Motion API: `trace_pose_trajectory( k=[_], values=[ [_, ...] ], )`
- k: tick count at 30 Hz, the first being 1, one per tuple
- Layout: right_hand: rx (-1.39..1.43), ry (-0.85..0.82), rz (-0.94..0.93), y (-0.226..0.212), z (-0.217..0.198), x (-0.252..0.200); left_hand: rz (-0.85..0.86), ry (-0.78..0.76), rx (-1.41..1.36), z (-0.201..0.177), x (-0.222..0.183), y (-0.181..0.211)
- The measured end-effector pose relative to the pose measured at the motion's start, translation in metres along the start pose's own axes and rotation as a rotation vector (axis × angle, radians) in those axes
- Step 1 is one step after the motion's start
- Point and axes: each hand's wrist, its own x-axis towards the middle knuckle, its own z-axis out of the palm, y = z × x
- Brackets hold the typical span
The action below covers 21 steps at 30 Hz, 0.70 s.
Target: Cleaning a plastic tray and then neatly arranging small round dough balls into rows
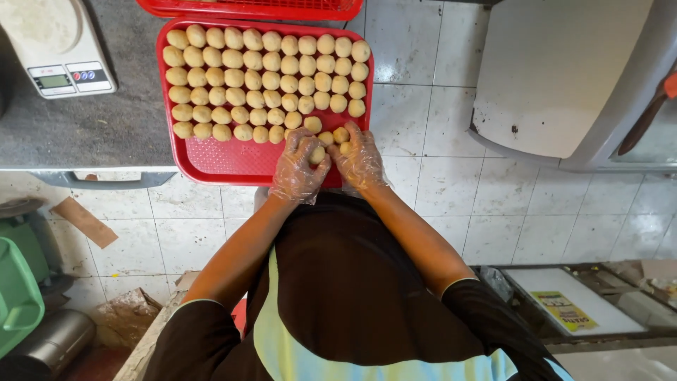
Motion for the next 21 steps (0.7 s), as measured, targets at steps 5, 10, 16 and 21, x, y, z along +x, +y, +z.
trace_pose_trajectory(
  k=[5, 10, 16, 21],
  values=[
    [-0.068, 0.09, -0.061, -0.001, 0.007, 0.001, 0.007, 0.007, 0.119, -0.019, -0.024, -0.031],
    [-0.025, 0.266, -0.14, 0.006, 0.021, 0.005, 0.078, 0.002, 0.209, -0.054, -0.042, -0.06],
    [0.07, 0.332, -0.202, 0.003, 0.032, -0.003, 0.067, 0.039, 0.38, -0.072, -0.044, -0.093],
    [0.082, 0.451, -0.29, 0.008, 0.042, -0.008, 0.171, 0.106, 0.452, -0.071, -0.053, -0.128]
  ],
)
